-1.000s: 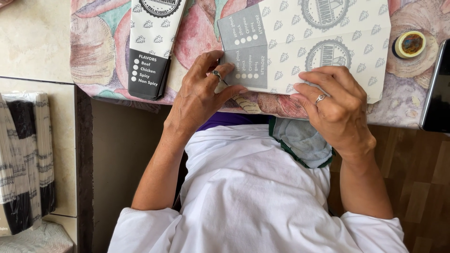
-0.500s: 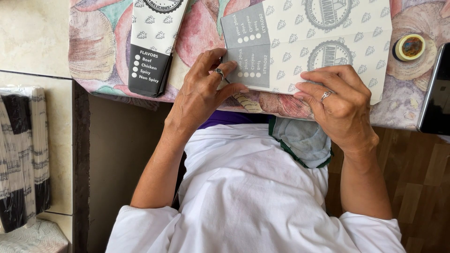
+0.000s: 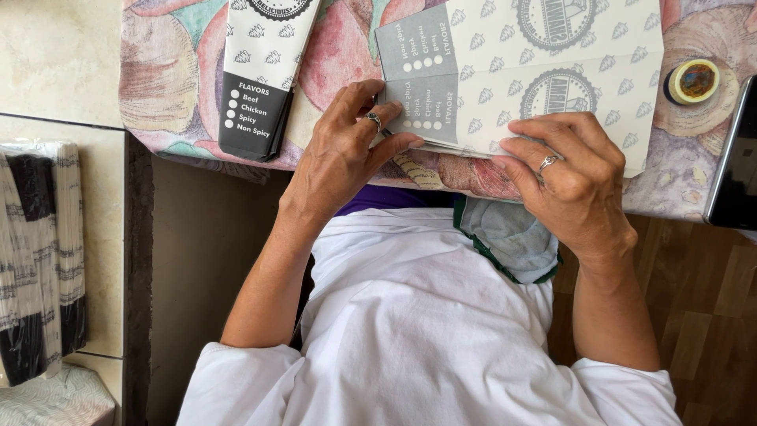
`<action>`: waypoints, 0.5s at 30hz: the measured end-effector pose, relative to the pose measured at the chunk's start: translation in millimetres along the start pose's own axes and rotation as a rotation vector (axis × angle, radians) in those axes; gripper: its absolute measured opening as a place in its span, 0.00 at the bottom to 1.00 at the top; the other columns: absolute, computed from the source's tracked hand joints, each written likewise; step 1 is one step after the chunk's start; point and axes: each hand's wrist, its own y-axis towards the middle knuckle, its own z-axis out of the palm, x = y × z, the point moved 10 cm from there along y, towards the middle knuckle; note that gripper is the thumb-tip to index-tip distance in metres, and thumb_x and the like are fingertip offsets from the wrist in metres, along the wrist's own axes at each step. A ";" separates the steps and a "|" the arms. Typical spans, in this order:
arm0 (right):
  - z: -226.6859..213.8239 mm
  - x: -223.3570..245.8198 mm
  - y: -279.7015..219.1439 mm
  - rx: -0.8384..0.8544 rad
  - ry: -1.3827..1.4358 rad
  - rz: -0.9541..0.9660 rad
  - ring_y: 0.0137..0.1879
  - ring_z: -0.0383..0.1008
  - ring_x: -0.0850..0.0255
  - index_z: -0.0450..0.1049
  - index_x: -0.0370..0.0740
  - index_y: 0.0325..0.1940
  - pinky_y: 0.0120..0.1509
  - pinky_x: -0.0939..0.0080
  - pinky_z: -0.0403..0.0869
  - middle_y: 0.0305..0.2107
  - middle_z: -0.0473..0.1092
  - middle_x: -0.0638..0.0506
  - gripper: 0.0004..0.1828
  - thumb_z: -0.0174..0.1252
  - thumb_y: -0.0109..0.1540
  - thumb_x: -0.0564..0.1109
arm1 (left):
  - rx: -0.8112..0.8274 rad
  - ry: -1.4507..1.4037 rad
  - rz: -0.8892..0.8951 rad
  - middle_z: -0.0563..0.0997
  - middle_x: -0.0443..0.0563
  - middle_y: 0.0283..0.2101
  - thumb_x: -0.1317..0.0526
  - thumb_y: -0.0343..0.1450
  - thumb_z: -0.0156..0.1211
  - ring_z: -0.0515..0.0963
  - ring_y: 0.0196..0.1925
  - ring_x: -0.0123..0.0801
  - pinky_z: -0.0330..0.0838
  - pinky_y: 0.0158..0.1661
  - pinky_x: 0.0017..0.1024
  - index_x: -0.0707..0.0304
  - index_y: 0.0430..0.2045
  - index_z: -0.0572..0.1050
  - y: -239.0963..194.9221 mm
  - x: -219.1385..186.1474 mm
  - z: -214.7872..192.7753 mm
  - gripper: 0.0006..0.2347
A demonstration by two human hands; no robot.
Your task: Folding paper food wrappers and securing the folds with adhesive tape.
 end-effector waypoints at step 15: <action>-0.1 2.5 1.9 -0.054 -0.032 -0.004 0.44 0.75 0.48 0.80 0.31 0.40 0.48 0.53 0.74 0.40 0.80 0.44 0.05 0.68 0.70 0.31 | -0.036 0.073 0.044 0.69 0.67 0.52 0.60 0.78 0.65 0.73 0.42 0.52 0.76 0.43 0.47 0.74 0.47 0.70 -1.7 -5.8 2.7 0.13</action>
